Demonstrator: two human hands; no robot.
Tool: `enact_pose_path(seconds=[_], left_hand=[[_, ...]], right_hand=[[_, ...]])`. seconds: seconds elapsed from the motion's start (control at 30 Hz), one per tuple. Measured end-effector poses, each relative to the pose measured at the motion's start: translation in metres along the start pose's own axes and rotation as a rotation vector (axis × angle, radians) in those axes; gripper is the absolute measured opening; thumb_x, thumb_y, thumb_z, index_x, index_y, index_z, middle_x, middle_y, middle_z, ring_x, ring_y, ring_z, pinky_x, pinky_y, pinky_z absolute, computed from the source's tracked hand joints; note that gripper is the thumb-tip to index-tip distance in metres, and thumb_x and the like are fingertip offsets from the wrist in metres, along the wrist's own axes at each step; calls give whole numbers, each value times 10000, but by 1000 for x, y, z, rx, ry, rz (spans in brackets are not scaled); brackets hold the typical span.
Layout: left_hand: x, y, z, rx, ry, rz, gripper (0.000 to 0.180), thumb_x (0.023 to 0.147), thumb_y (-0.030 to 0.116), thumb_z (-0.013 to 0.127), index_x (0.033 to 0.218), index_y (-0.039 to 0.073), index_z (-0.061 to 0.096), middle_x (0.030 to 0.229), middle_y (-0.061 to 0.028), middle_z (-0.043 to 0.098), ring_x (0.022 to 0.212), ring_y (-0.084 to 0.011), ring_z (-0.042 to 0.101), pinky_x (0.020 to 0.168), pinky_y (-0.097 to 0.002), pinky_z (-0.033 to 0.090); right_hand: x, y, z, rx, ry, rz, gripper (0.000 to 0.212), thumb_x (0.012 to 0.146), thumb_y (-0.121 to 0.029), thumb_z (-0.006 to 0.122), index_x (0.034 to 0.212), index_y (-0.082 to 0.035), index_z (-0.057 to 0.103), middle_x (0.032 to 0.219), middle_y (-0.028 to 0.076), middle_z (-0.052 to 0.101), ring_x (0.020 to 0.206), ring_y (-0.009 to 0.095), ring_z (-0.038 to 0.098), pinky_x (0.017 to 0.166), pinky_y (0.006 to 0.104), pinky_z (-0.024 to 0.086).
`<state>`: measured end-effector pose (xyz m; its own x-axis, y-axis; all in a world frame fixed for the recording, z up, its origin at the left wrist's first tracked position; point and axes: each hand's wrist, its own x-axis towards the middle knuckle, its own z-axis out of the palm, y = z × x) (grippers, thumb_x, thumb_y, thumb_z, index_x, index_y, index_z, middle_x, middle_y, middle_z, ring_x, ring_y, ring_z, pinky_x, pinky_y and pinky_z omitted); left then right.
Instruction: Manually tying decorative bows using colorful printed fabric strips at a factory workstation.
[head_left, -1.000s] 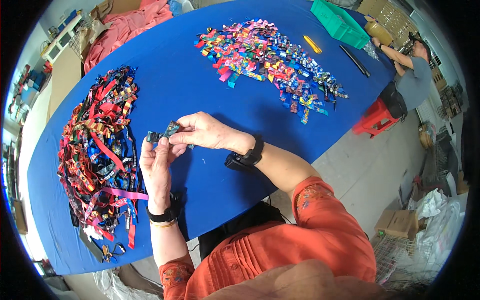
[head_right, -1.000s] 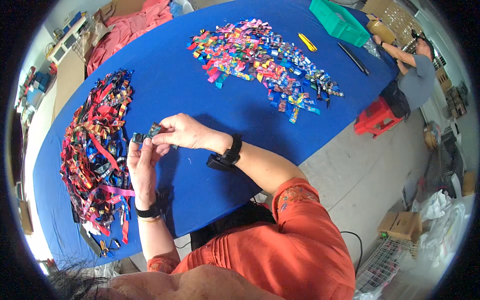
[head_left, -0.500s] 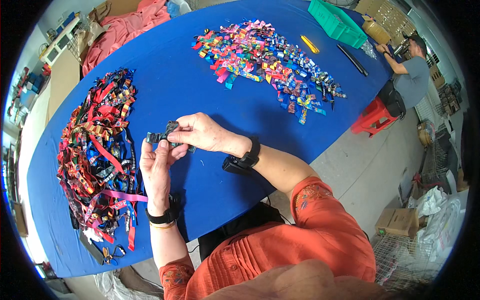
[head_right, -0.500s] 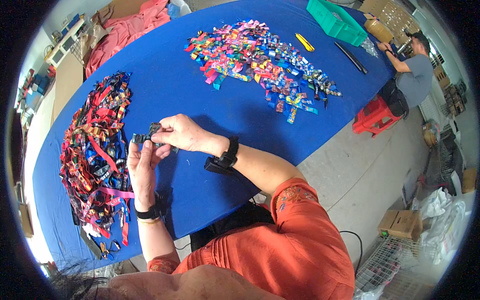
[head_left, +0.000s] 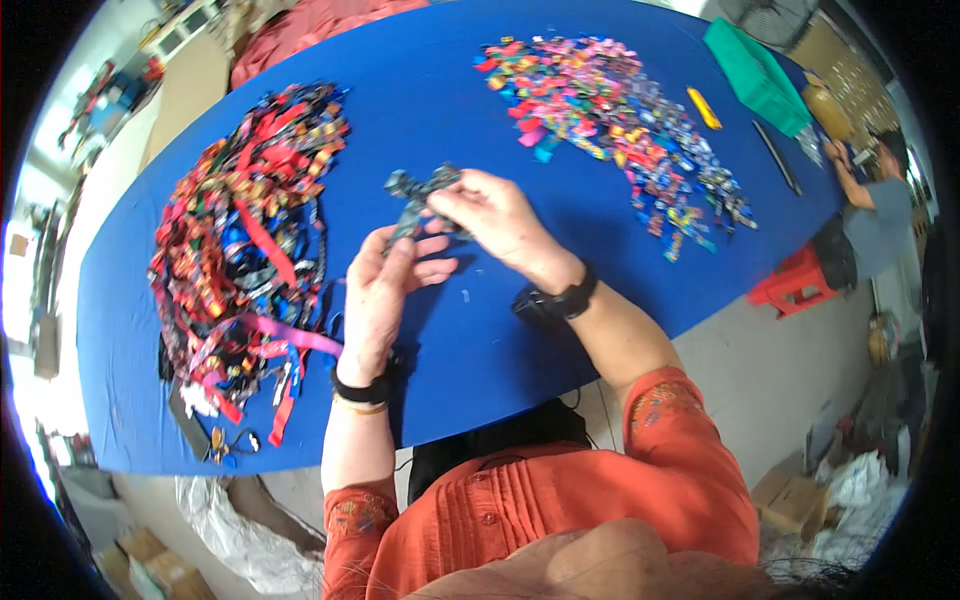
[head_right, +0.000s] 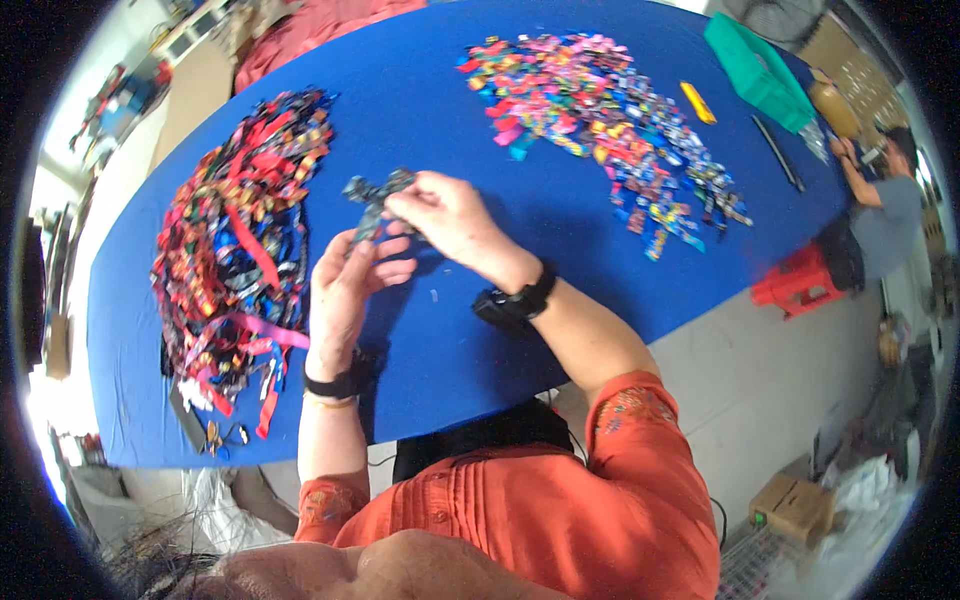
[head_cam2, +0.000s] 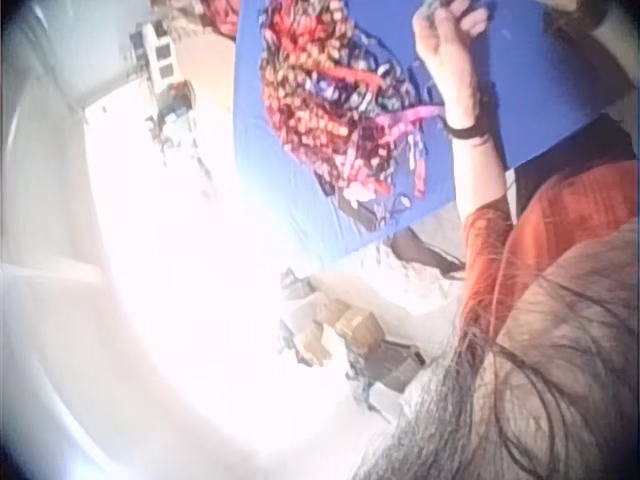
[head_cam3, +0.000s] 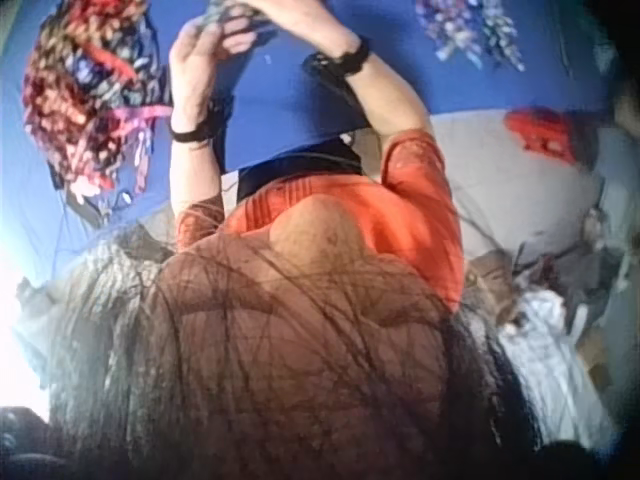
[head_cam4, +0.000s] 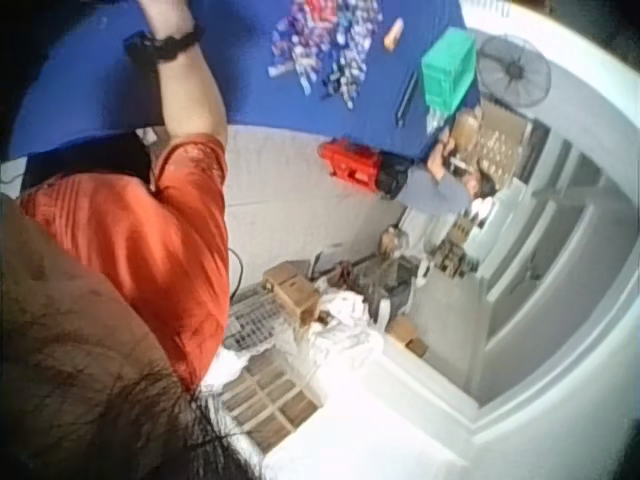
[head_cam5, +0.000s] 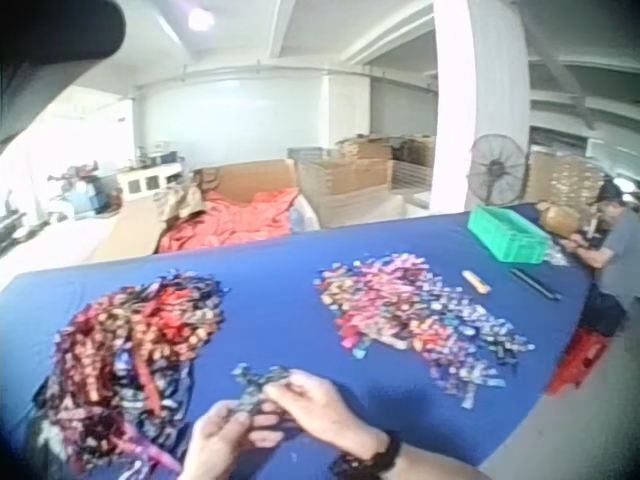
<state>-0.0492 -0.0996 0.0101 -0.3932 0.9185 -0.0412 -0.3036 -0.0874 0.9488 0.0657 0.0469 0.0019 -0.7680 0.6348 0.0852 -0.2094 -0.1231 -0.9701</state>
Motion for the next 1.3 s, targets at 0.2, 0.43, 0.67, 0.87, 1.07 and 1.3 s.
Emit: enact_pose_path(seconds=[0.2, 0.43, 0.67, 0.87, 1.07, 1.3], left_hand=[[-1, 2, -6, -12, 6, -70, 298, 1048, 176, 466, 1232, -53, 516, 1123, -227, 680, 897, -277, 725, 819, -368, 584], [-1, 2, -8, 1, -54, -128, 302, 1046, 163, 469, 1237, -62, 532, 1107, -207, 683, 884, -272, 725, 798, -348, 589], [-1, 2, -7, 29, -61, -152, 292, 1045, 134, 464, 1241, -76, 519, 1082, -196, 679, 867, -245, 724, 781, -310, 584], [-3, 3, -13, 29, 40, -37, 240, 1026, 136, 517, 1173, -46, 569, 1039, -143, 693, 744, -157, 691, 676, -255, 560], [3, 1, -19, 118, 320, 194, 223, 963, 146, 654, 1118, -12, 632, 982, -67, 682, 750, -91, 621, 692, -216, 500], [2, 2, -16, 78, 246, 106, 188, 918, 157, 722, 1042, 20, 687, 932, -4, 690, 826, -63, 597, 770, -204, 455]], right_hand=[[-1, -7, 1, -34, -14, 12, 151, 981, -161, 627, 1022, -16, 633, 872, 32, 658, 650, 48, 563, 577, 202, 471], [2, -3, -4, -56, 39, 28, 128, 967, -183, 650, 968, -55, 645, 773, -15, 625, 613, 19, 511, 514, 181, 387], [4, -8, -12, -52, 190, -19, 136, 952, -185, 671, 927, -55, 639, 748, -23, 611, 601, 11, 485, 514, 177, 366], [7, -8, -21, -64, 198, -4, 155, 944, -197, 680, 947, -49, 635, 746, -24, 606, 612, 12, 487, 522, 176, 368], [0, -9, -5, -133, 23, 68, 170, 951, -219, 670, 946, -52, 641, 741, -22, 601, 608, 10, 494, 514, 173, 373], [-8, -9, 11, -209, -132, 159, 187, 951, -233, 673, 959, -49, 645, 749, -14, 605, 575, 19, 496, 486, 176, 375]])
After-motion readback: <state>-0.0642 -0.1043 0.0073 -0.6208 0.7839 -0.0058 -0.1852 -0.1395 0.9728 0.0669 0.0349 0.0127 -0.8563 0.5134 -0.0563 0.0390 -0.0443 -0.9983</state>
